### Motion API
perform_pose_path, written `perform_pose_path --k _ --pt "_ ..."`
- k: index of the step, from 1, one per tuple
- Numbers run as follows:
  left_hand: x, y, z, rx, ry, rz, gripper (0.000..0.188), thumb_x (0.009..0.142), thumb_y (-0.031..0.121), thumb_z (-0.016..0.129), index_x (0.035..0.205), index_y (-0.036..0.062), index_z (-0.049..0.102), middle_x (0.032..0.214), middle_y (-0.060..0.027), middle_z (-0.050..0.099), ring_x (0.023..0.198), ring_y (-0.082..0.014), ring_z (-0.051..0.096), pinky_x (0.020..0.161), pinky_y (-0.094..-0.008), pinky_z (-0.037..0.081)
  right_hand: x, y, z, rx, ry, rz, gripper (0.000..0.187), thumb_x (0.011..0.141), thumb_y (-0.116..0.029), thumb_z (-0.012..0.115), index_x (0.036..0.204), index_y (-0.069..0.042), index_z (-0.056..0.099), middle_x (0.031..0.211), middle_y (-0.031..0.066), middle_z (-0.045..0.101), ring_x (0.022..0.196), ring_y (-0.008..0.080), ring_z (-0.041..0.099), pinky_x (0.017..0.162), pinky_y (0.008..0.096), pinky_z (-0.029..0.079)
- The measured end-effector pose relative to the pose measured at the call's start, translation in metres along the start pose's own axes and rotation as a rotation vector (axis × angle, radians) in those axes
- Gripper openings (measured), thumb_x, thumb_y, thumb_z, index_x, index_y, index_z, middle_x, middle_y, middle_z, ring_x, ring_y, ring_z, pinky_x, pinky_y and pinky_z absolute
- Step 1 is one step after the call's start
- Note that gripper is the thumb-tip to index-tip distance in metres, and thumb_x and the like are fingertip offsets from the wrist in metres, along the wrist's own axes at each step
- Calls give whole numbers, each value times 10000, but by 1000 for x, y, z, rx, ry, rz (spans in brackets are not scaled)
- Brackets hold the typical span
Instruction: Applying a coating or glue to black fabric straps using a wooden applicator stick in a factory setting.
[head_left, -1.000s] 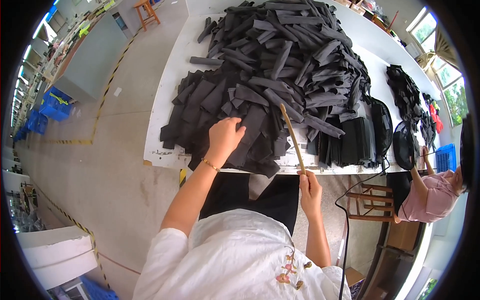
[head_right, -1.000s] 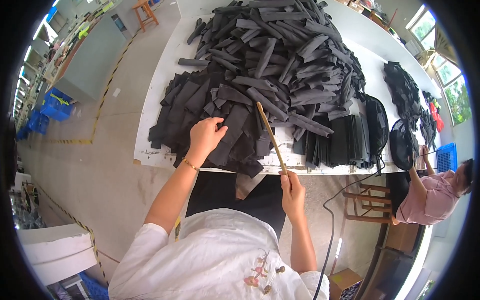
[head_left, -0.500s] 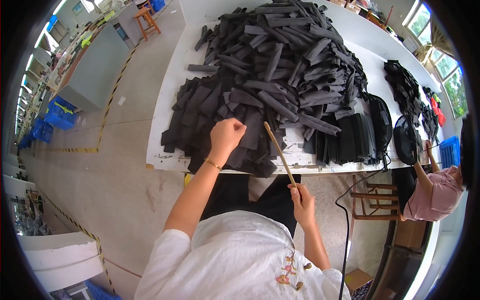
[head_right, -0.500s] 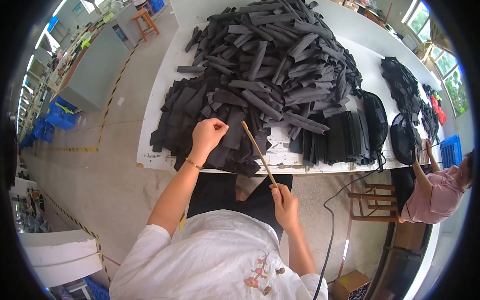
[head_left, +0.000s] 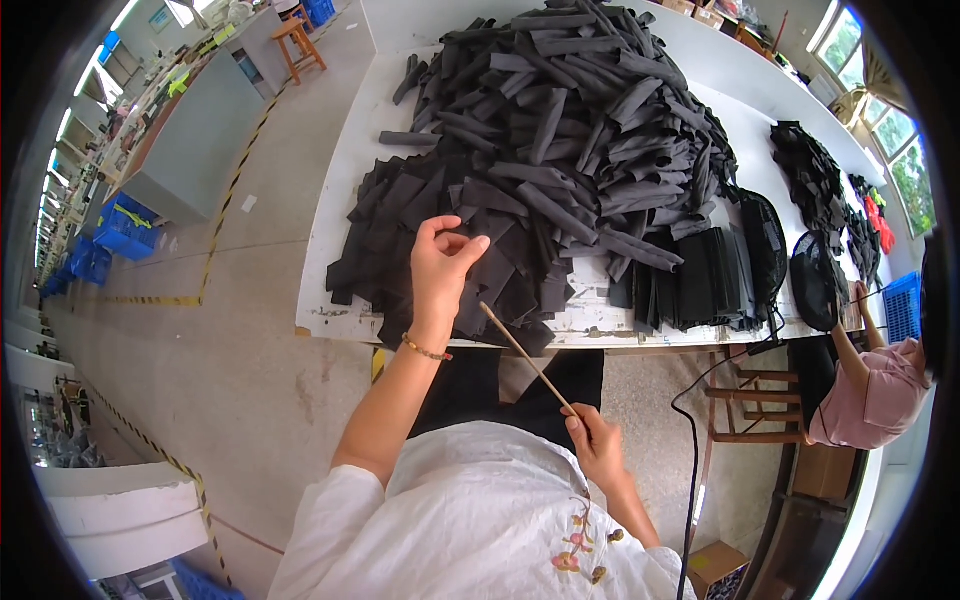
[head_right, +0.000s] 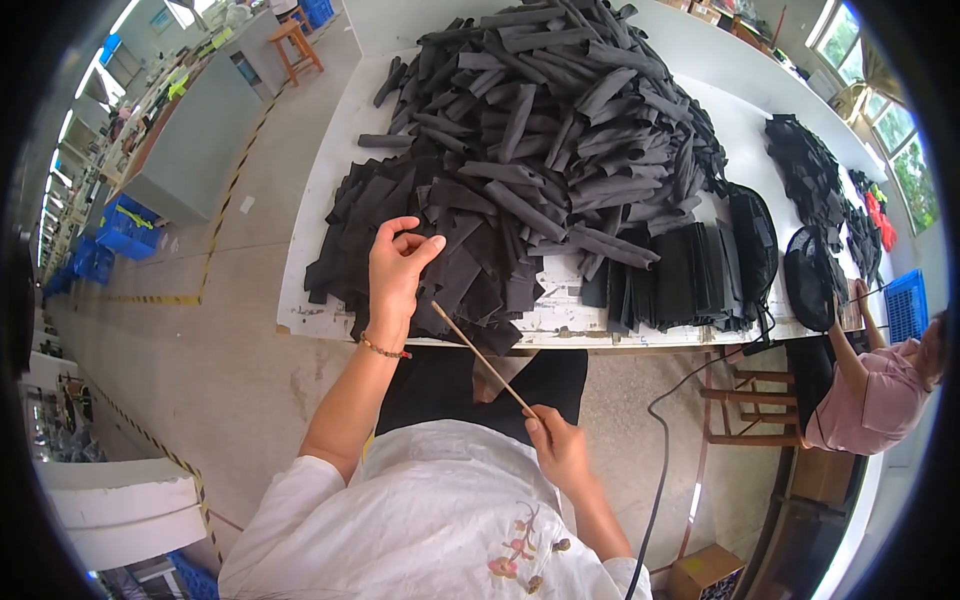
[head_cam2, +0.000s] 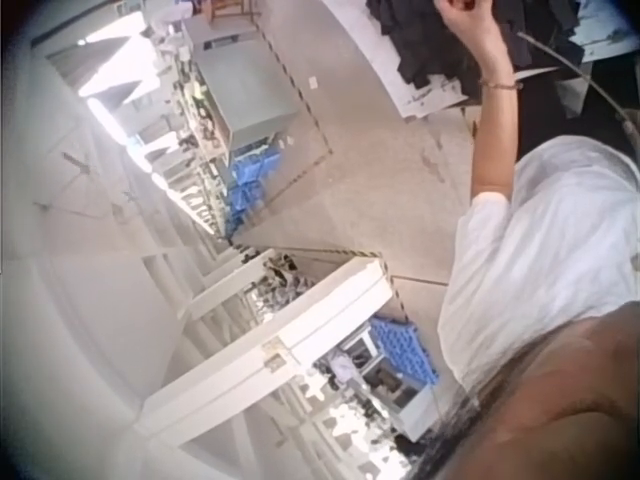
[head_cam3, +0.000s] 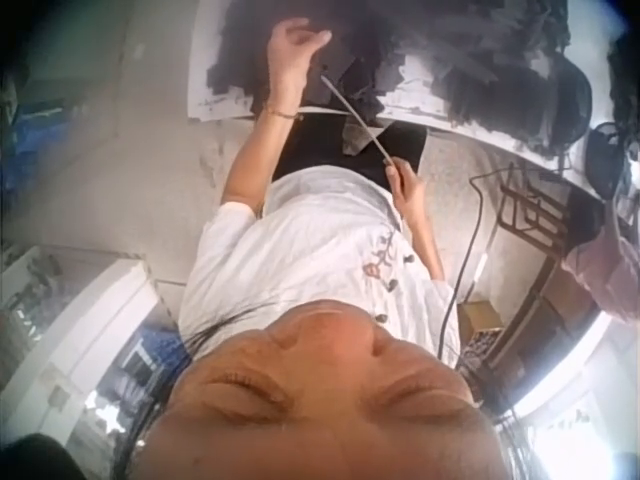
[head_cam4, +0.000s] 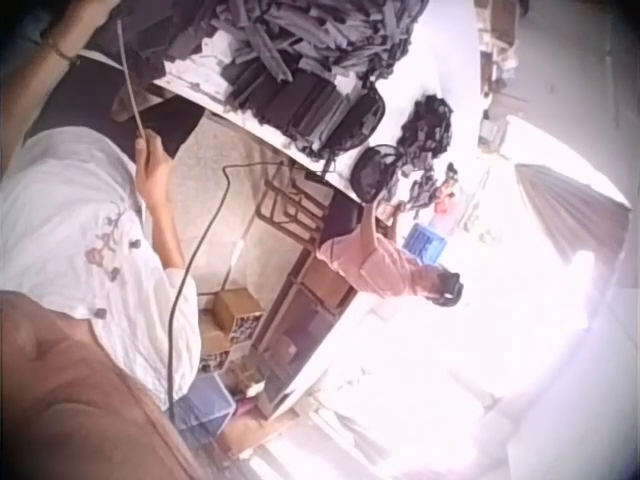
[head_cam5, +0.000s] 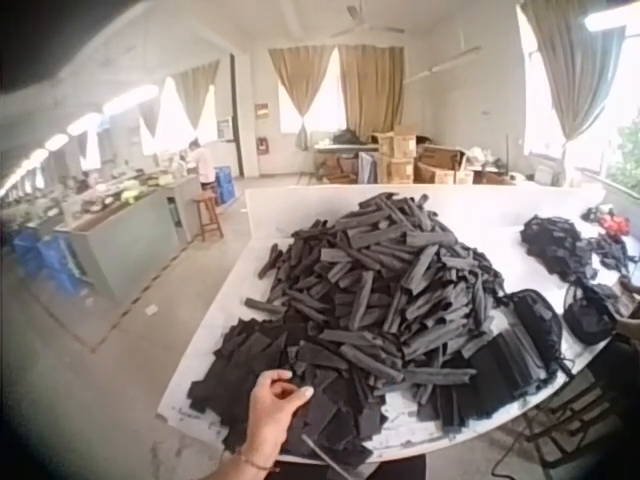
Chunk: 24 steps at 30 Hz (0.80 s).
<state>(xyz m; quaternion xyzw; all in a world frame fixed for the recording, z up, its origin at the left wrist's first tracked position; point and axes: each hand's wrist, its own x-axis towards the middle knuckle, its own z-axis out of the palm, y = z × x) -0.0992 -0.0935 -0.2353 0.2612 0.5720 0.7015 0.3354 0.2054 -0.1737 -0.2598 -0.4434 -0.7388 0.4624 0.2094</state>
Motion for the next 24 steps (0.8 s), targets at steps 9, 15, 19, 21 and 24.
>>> perform_pose_path --k 9,15,19,21,24 --pt "-22 -8 18 -33 114 121 473 765 -3 752 1151 17 479 780 -14 577 674 -63 530 617 -185 439 6 -2 14 38 45 49 218 985 -178 525 1085 3 594 612 98 528 519 131 489 507 269 406" --pt "-80 -33 35 -139 91 -201 574 767 41 762 1226 -18 421 770 -15 573 663 -56 516 589 -186 423 51 2 47 313 138 29 266 1007 -185 490 1204 -11 525 667 22 505 596 85 457 541 237 387" --pt "-73 -33 6 -187 -261 -292 484 850 290 717 1193 7 525 947 -11 612 840 -69 552 727 -260 460 67 -15 47 561 -32 26 278 1025 -236 456 1181 -26 549 645 -55 418 538 21 354 472 188 288" --pt "-67 -45 3 -421 -242 -410 384 887 353 667 1115 52 599 942 -44 650 887 -154 626 786 -327 500 66 -13 57 564 -42 9 278 1028 -242 448 1165 -25 553 644 -54 420 534 20 355 468 187 285" --pt "-69 -62 8 -801 -389 -520 259 882 321 680 971 78 660 825 -84 674 773 -264 683 719 -397 552 69 -11 67 519 -4 -31 273 1034 -237 426 1109 -13 563 647 -48 430 530 21 358 465 186 284"
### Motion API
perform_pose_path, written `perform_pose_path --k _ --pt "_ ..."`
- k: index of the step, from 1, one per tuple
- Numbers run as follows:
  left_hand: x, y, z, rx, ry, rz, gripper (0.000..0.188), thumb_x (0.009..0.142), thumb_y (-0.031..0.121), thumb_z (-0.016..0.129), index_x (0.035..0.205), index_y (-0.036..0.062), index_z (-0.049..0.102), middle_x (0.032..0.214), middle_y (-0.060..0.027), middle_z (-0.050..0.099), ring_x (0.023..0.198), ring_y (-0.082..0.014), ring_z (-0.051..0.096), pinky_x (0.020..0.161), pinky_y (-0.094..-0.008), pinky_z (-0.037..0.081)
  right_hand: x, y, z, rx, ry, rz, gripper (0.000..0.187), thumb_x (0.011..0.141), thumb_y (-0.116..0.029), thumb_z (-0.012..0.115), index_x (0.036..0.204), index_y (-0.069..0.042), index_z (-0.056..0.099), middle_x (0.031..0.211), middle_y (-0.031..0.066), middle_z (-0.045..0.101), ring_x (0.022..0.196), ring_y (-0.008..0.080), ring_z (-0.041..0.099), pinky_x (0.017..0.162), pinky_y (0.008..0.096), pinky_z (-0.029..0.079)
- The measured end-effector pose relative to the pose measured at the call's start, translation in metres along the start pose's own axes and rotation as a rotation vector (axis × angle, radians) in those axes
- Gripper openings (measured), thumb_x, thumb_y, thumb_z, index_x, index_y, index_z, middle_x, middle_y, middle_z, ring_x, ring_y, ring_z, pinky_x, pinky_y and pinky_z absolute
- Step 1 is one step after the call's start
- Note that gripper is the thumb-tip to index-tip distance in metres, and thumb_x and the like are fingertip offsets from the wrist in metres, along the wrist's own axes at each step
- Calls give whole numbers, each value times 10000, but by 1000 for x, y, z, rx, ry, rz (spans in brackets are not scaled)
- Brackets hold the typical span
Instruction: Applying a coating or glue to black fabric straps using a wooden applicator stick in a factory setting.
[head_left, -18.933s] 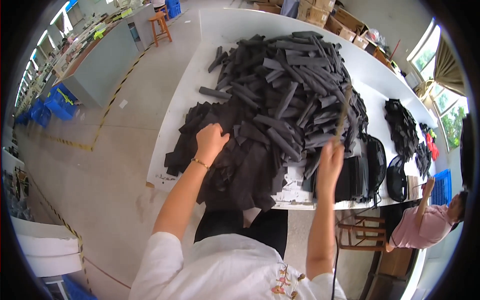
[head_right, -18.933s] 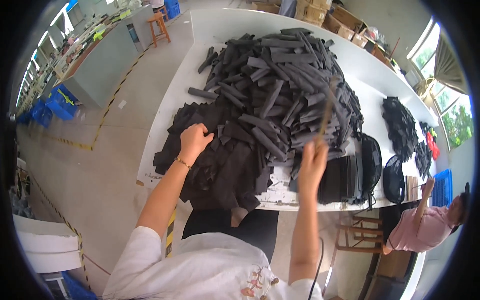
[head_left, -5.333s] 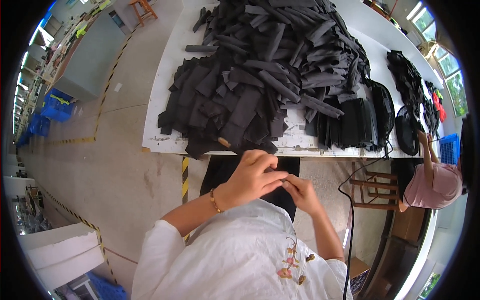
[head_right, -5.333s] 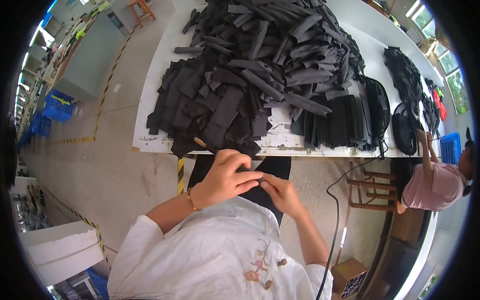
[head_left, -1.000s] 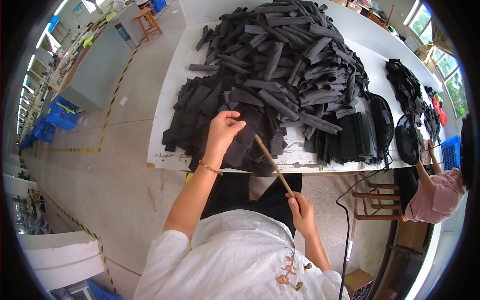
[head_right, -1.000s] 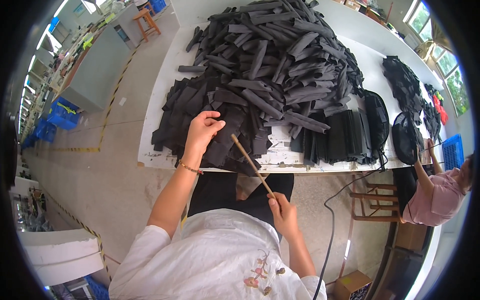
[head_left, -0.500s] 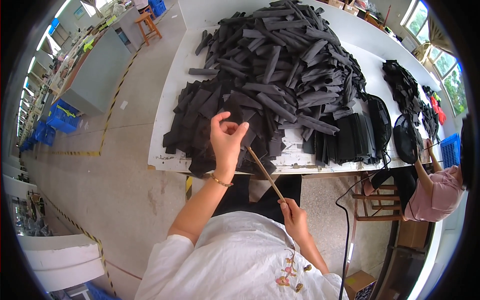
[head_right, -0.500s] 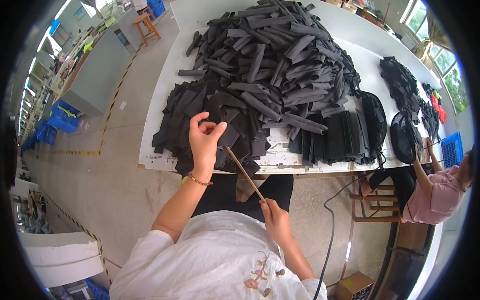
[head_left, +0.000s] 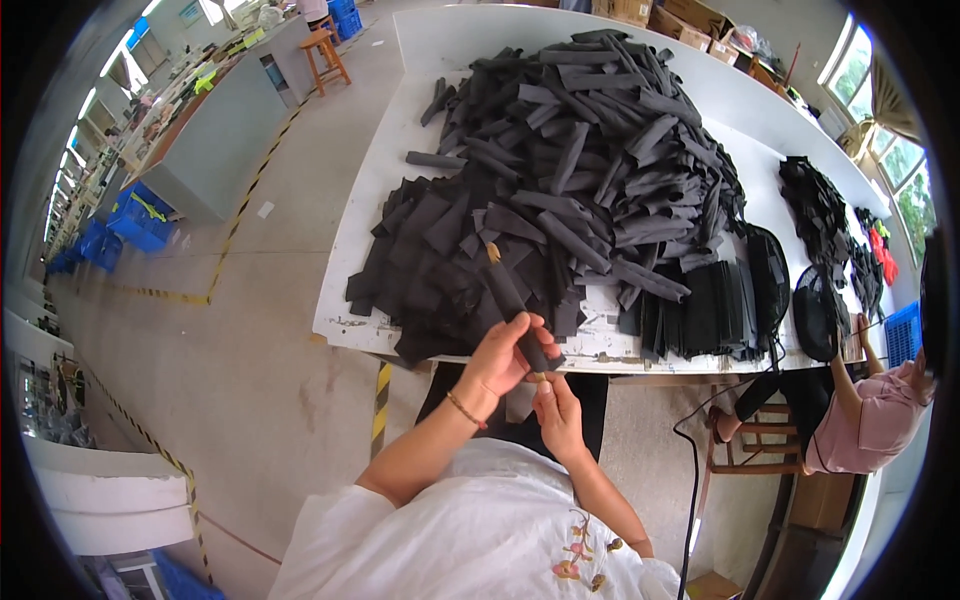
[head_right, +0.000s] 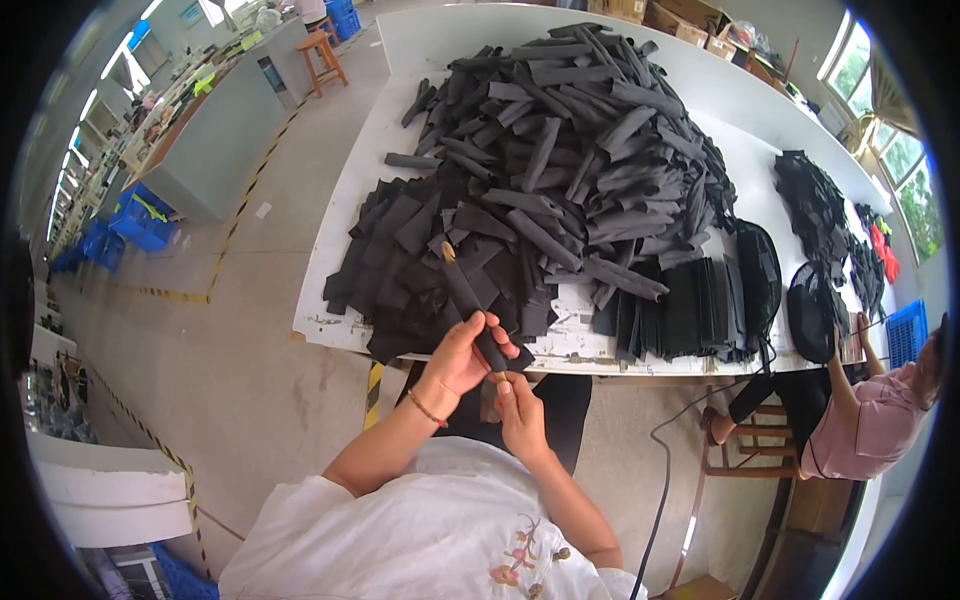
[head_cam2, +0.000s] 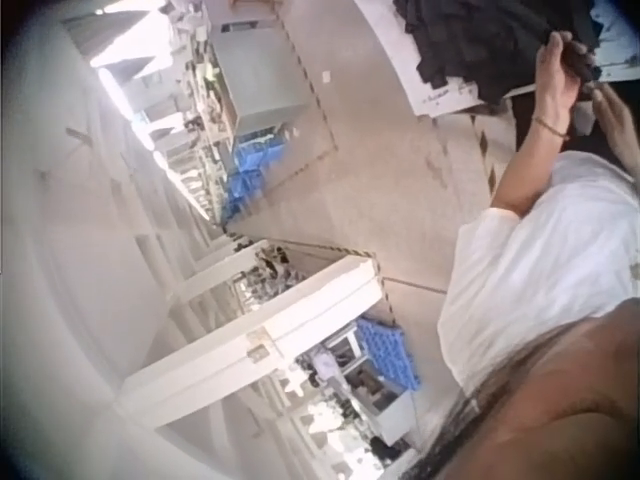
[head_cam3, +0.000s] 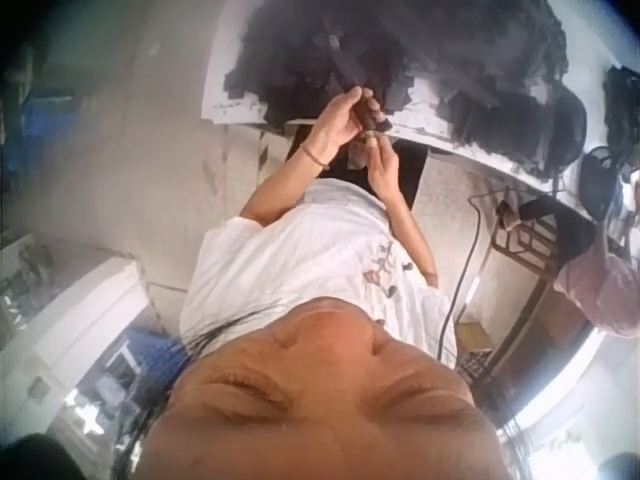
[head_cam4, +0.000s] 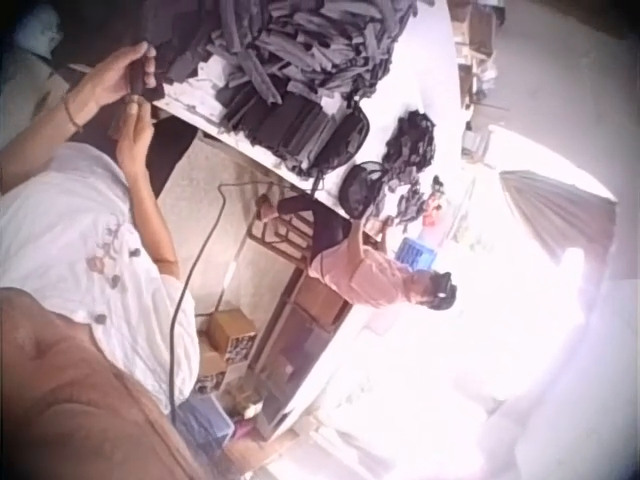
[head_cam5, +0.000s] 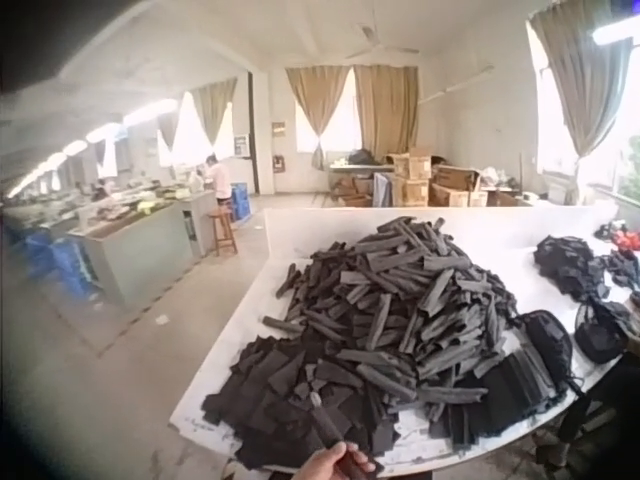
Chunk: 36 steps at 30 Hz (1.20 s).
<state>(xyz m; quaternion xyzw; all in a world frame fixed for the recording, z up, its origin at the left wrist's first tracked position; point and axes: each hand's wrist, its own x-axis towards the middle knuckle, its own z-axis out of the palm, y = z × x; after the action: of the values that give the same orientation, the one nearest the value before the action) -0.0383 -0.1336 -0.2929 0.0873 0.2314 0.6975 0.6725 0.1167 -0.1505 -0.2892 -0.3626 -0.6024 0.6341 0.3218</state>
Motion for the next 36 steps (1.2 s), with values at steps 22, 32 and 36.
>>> perform_pose_path --k 22,32,36 --pt "14 51 39 95 274 273 253 905 284 670 869 42 607 493 21 433 346 -50 314 361 -208 223 -81 -25 -33 -586 -123 44 184 957 -112 528 1124 -44 493 905 194 670 742 399 657 588 426 524" --pt "10 40 70 -40 264 235 576 946 510 511 1214 1 478 718 -106 603 562 -228 567 544 -358 480 -70 -43 -31 -393 -12 139 160 1000 -131 476 1024 -2 567 611 35 471 552 81 451 520 253 400" --pt "7 54 35 79 69 156 385 962 401 544 1098 41 557 552 -14 465 407 -130 426 420 -260 370 -67 -28 -13 -409 -51 122 138 992 -114 481 1018 -1 556 647 103 535 564 188 539 535 306 442"
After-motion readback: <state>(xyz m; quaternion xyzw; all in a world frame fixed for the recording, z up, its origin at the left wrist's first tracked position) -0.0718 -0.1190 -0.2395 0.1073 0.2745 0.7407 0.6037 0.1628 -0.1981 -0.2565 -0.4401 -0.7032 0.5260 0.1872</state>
